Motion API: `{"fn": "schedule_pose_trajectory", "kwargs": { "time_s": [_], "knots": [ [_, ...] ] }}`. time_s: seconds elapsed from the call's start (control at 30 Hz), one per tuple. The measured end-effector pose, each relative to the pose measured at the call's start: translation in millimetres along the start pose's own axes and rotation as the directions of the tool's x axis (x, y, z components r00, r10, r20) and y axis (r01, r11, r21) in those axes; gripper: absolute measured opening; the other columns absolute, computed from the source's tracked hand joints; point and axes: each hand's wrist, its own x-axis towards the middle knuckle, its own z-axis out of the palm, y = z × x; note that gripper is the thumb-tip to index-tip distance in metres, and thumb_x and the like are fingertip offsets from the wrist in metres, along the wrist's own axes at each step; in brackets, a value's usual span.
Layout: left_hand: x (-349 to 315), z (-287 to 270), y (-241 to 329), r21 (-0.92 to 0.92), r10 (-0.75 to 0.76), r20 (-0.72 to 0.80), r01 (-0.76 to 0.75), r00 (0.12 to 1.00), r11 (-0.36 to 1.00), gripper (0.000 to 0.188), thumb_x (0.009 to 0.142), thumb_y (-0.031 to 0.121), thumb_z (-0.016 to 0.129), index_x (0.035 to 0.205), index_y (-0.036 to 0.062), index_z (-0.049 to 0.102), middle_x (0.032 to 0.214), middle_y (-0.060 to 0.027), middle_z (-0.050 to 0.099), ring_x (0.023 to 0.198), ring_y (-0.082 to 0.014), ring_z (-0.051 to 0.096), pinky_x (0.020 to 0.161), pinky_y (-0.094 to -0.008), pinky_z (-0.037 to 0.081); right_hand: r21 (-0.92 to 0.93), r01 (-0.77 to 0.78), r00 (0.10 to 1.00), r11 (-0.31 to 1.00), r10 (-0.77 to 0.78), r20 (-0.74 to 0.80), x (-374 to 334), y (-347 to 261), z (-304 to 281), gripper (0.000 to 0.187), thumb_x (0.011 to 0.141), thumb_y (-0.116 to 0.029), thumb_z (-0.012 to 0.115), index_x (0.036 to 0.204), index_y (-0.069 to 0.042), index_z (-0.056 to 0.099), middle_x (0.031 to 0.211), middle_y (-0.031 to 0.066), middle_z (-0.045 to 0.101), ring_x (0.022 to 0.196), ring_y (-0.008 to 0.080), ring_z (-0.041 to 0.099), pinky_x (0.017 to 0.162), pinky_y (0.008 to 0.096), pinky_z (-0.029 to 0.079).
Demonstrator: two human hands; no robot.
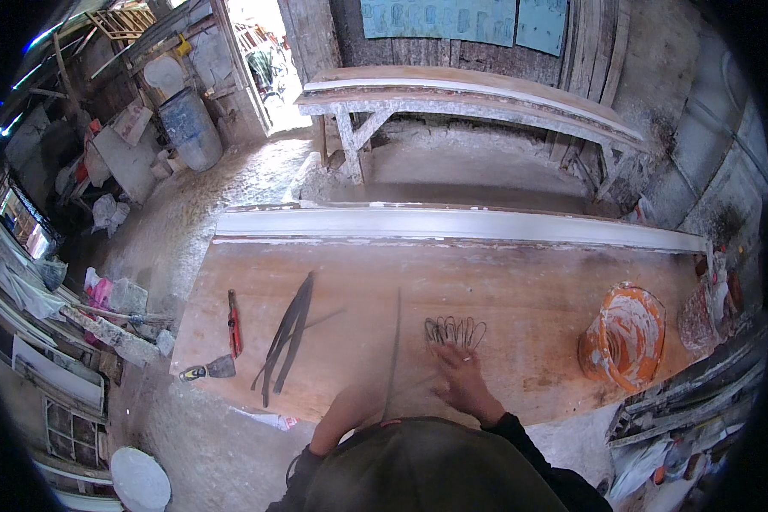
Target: The person stands at a workbench and repeatedly picks up thin wire ties, loops them around a long metal rod, and twists them to secure the ties. The person continues this process with multiple ties throughout the clip.
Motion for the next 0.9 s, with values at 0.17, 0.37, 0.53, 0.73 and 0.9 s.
{"fn": "schedule_pose_trajectory", "kwargs": {
  "time_s": [0.17,0.37,0.53,0.73,0.9],
  "knots": [
    [3.6,-26.8,21.9,0.038,0.211,0.004,-0.211,0.978,0.977,0.010,0.074,0.008,0.063,0.083,0.0042,0.060,0.075,-0.0088,0.061,0.073,-0.0196,0.060,0.063,-0.0288,0.047,0.402,-0.135,0.887,0.905,-0.070,0.456,1.7,-8.7,-6.1,0.029,0.081,-0.031,0.058,0.102,-0.010,0.058,0.089,0.0097,0.061,0.082,0.0225,0.057,0.072,0.0361,0.042],
    [-1.2,-53.8,16.0,-0.075,0.141,-0.237,-0.163,0.961,0.984,0.010,0.074,0.004,0.063,0.083,0.0032,0.060,0.082,-0.0076,0.061,0.074,-0.0187,0.060,0.063,-0.0274,0.046,0.560,-0.524,0.789,0.641,0.119,0.602,-4.3,17.5,-24.2,0.033,0.087,-0.035,0.049,0.086,-0.004,0.057,0.071,0.0061,0.054,0.066,0.0142,0.049,0.060,0.0283,0.039],
    [-2.1,-57.6,5.8,-0.041,0.145,-0.294,-0.164,0.945,0.986,0.009,0.074,0.005,0.064,0.082,0.0026,0.061,0.079,-0.0084,0.061,0.073,-0.0190,0.060,0.062,-0.0277,0.046,0.680,-0.712,0.701,0.175,0.234,0.674,-10.7,28.1,-53.5,0.029,0.088,-0.033,0.049,0.081,-0.006,0.055,0.065,-0.0020,0.044,0.061,0.0087,0.042,0.058,0.0232,0.035],
    [4.6,-46.8,-7.9,-0.055,0.142,-0.294,-0.165,0.945,0.985,0.010,0.074,0.007,0.064,0.082,0.0025,0.062,0.079,-0.0083,0.061,0.073,-0.0171,0.059,0.063,-0.0270,0.045,0.868,-0.440,0.812,-0.232,0.310,0.495,-20.2,45.0,-54.5,0.018,0.087,-0.022,0.050,0.090,-0.004,0.055,0.073,-0.0005,0.054,0.065,0.0084,0.047,0.064,0.0218,0.038],
    [16.7,-3.9,-44.8,-0.061,0.078,-0.333,-0.104,0.940,0.993,0.011,0.075,0.009,0.065,0.083,0.0017,0.062,0.079,-0.0060,0.062,0.072,-0.0139,0.058,0.065,-0.0262,0.045,0.912,-0.295,0.845,-0.284,0.368,0.388,-3.3,23.7,-54.9,0.013,0.085,-0.014,0.053,0.095,-0.004,0.053,0.081,0.0021,0.058,0.076,0.0126,0.055,0.071,0.0253,0.043]
  ]
}}
